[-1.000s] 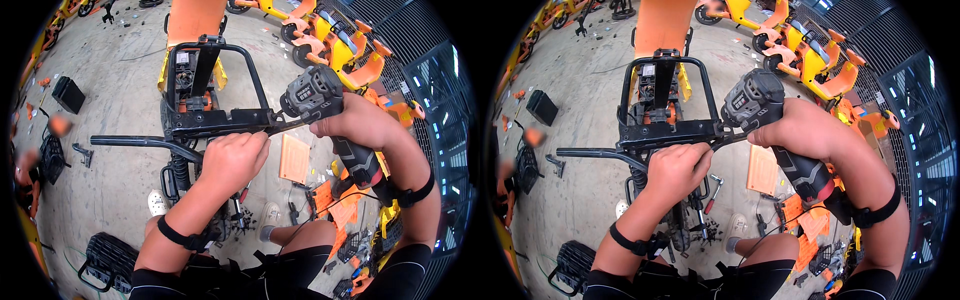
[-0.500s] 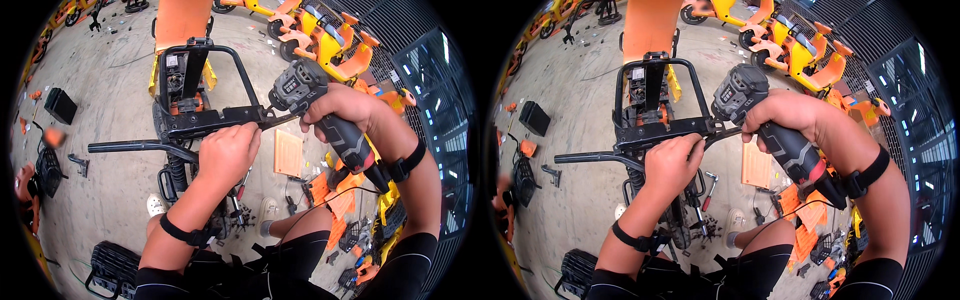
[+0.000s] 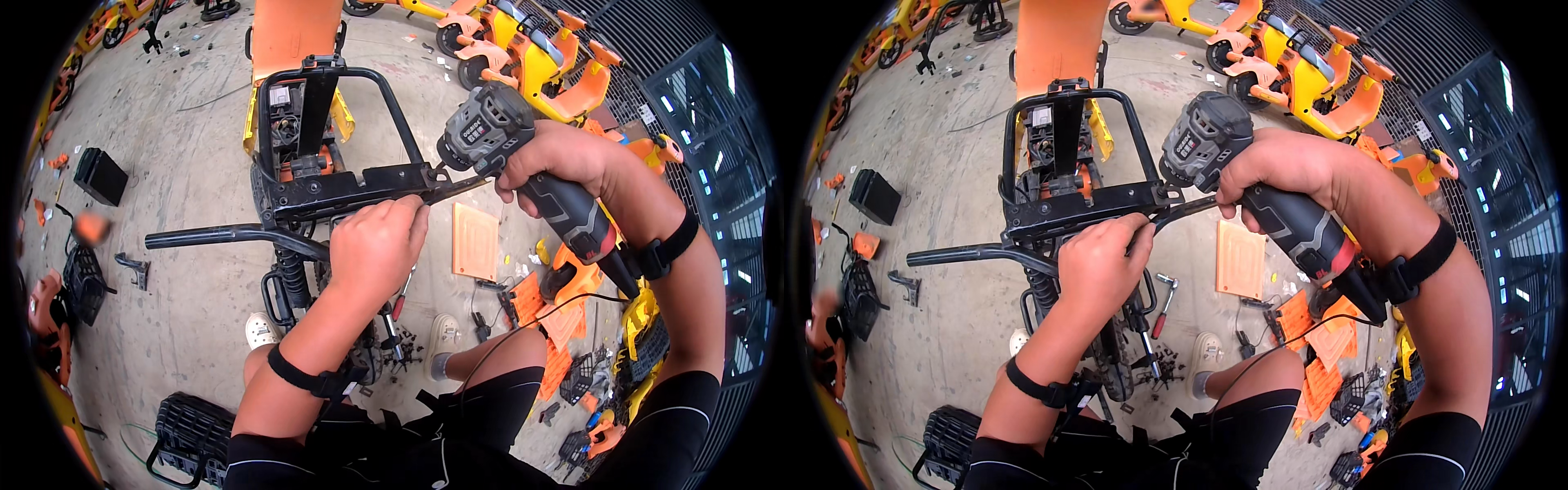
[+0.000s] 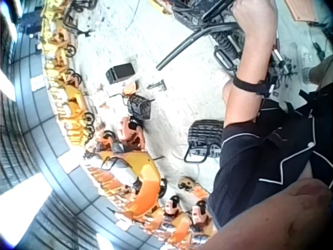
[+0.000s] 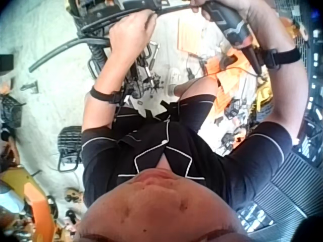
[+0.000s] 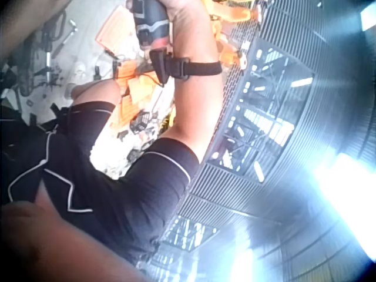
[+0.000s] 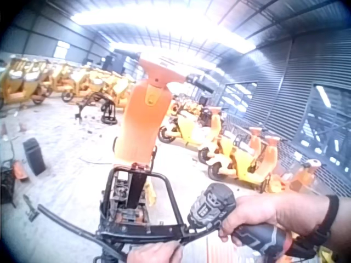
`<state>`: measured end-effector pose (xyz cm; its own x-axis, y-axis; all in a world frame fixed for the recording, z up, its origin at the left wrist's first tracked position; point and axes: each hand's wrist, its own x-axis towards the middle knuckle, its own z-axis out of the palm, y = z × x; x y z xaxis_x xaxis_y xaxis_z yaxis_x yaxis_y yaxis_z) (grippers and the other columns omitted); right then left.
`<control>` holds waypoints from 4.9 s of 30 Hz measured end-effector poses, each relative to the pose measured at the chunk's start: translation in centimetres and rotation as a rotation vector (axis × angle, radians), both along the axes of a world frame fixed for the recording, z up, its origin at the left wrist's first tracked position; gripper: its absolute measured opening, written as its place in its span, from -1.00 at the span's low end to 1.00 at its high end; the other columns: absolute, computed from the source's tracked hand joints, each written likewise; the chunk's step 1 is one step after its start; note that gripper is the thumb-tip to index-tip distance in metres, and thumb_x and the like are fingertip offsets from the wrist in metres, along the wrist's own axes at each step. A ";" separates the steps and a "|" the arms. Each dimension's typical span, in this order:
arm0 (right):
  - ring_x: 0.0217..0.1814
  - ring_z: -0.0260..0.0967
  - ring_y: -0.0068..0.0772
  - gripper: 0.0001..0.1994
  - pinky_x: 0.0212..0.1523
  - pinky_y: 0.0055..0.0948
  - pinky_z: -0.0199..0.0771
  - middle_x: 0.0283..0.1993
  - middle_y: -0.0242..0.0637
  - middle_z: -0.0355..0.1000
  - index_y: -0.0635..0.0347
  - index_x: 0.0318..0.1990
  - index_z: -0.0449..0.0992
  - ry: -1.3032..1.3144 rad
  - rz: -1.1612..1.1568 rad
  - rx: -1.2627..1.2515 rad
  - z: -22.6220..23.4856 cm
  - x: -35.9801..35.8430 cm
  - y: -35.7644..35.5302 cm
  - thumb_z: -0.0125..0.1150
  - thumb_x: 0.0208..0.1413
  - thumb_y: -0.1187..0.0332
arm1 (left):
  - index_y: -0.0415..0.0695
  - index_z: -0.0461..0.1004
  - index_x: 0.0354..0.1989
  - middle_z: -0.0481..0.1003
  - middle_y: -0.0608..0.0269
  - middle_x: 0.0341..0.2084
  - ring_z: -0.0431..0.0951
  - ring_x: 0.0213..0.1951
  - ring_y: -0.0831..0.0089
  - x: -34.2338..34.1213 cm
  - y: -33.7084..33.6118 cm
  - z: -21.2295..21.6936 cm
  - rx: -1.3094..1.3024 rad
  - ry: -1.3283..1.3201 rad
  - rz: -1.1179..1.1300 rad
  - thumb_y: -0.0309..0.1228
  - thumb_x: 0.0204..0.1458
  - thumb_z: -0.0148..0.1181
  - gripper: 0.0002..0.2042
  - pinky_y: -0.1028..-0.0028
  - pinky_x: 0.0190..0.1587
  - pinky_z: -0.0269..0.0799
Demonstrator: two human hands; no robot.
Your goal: The person uses a cordless impact driver to secure a metal bracket onto the handlebar stem of an electric scooter. They align the bracket, drive in multiple screws, and then attach a small plastic component to the assembly.
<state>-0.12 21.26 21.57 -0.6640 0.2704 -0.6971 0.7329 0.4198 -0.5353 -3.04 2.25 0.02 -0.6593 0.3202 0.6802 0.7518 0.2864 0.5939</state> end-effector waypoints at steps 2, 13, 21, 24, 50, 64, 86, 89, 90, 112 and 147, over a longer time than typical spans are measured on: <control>-0.52 0.57 -0.40 -0.82 -0.53 -0.41 0.61 -0.37 -0.13 0.61 0.42 -0.32 0.63 0.014 0.003 -0.006 0.0 0.1 0.1 0.34 -0.07 0.46 | -0.08 0.64 -0.29 0.62 0.24 -0.51 0.67 -0.43 0.25 0.0 0.0 0.1 0.006 -0.004 -0.003 -0.34 0.06 0.39 -0.87 0.30 -0.38 0.57; -0.55 0.56 -0.40 -0.78 -0.55 -0.42 0.58 -0.42 -0.15 0.60 0.43 -0.28 0.67 0.026 0.053 0.010 -0.5 -0.1 0.5 0.35 -0.08 0.45 | -0.07 0.67 -0.11 0.64 0.19 -0.48 0.68 -0.43 0.20 0.3 0.3 0.1 -0.075 -0.071 0.023 -0.30 0.10 0.37 -0.78 0.28 -0.36 0.58; -0.54 0.57 -0.41 -0.77 -0.55 -0.43 0.58 -0.35 -0.13 0.64 0.45 -0.25 0.67 0.028 0.019 -0.037 -0.4 0.0 0.6 0.34 -0.07 0.47 | -0.17 0.49 0.24 0.58 0.14 -0.60 0.63 -0.53 0.15 0.9 1.3 -0.1 -0.240 -0.235 -0.040 -0.25 0.15 0.30 -0.51 0.21 -0.45 0.52; -0.52 0.57 -0.41 -0.77 -0.55 -0.43 0.58 -0.31 -0.11 0.65 0.45 -0.25 0.66 0.031 0.014 -0.034 -0.2 0.2 0.6 0.35 -0.07 0.47 | -0.23 0.41 0.31 0.53 0.14 -0.67 0.60 -0.56 0.13 0.7 1.6 0.8 -0.205 -0.396 -0.059 -0.23 0.16 0.28 -0.44 0.21 -0.46 0.49; -0.53 0.55 -0.41 -0.79 -0.54 -0.43 0.57 -0.32 -0.14 0.64 0.41 -0.29 0.65 0.027 0.054 -0.014 -0.4 0.3 0.6 0.32 -0.03 0.42 | -0.01 0.62 0.13 0.60 0.06 -0.53 0.64 -0.43 0.12 -0.1 2.8 2.7 -0.130 -0.636 -0.014 -0.23 0.23 0.22 -0.66 0.26 -0.29 0.51; -0.53 0.56 -0.44 -0.80 -0.54 -0.43 0.56 -0.44 -0.20 0.59 0.37 -0.35 0.67 -0.001 0.134 0.081 -0.6 0.0 0.6 0.36 -0.08 0.39 | -0.02 0.63 0.13 0.62 0.03 -0.49 0.66 -0.39 0.09 -0.2 2.6 2.9 -0.135 -0.669 -0.022 -0.24 0.22 0.23 -0.66 0.26 -0.25 0.53; -0.51 0.56 -0.44 -0.78 -0.49 -0.44 0.55 -0.45 -0.17 0.59 0.40 -0.33 0.68 -0.002 0.189 0.107 -0.4 -0.5 0.8 0.37 -0.07 0.37 | -0.04 0.66 0.06 0.62 -0.10 -0.46 0.66 -0.36 -0.09 -0.3 2.6 2.6 -0.094 -0.631 -0.037 -0.27 0.22 0.17 -0.69 0.07 -0.23 0.57; -0.52 0.56 -0.44 -0.78 -0.49 -0.44 0.55 -0.46 -0.17 0.59 0.40 -0.34 0.67 -0.024 0.206 0.144 -0.1 -0.6 0.8 0.38 -0.08 0.37 | -0.05 0.66 0.06 0.62 -0.10 -0.47 0.66 -0.37 -0.08 -0.2 2.7 2.8 -0.094 -0.640 -0.039 -0.27 0.22 0.17 -0.69 0.07 -0.23 0.57; -0.52 0.56 -0.44 -0.78 -0.49 -0.44 0.56 -0.46 -0.17 0.59 0.41 -0.34 0.67 -0.033 0.215 0.158 -0.1 -0.6 0.8 0.38 -0.08 0.38 | -0.05 0.66 0.06 0.62 -0.10 -0.47 0.66 -0.37 -0.08 -0.2 2.7 2.7 -0.089 -0.635 -0.038 -0.27 0.22 0.17 -0.69 0.07 -0.23 0.57; -0.52 0.56 -0.45 -0.77 -0.51 -0.45 0.55 -0.44 -0.19 0.60 0.38 -0.32 0.68 -0.017 0.186 0.124 -0.2 -0.5 0.5 0.36 -0.07 0.36 | -0.06 0.66 0.06 0.63 -0.09 -0.45 0.66 -0.36 -0.08 -0.2 2.7 2.7 -0.087 -0.625 -0.029 -0.26 0.22 0.18 -0.69 0.08 -0.22 0.57; 0.22 0.45 -0.38 0.15 0.22 -0.39 0.48 0.23 -0.15 0.46 0.20 0.52 -0.07 0.991 -0.190 0.298 -15.9 6.4 -1.2 0.69 -0.17 0.45 | -0.07 0.58 0.11 0.54 0.08 -0.63 0.61 -0.51 0.05 0.4 2.0 2.5 -0.074 -0.601 -0.082 -0.34 0.23 0.16 -0.69 0.17 -0.41 0.48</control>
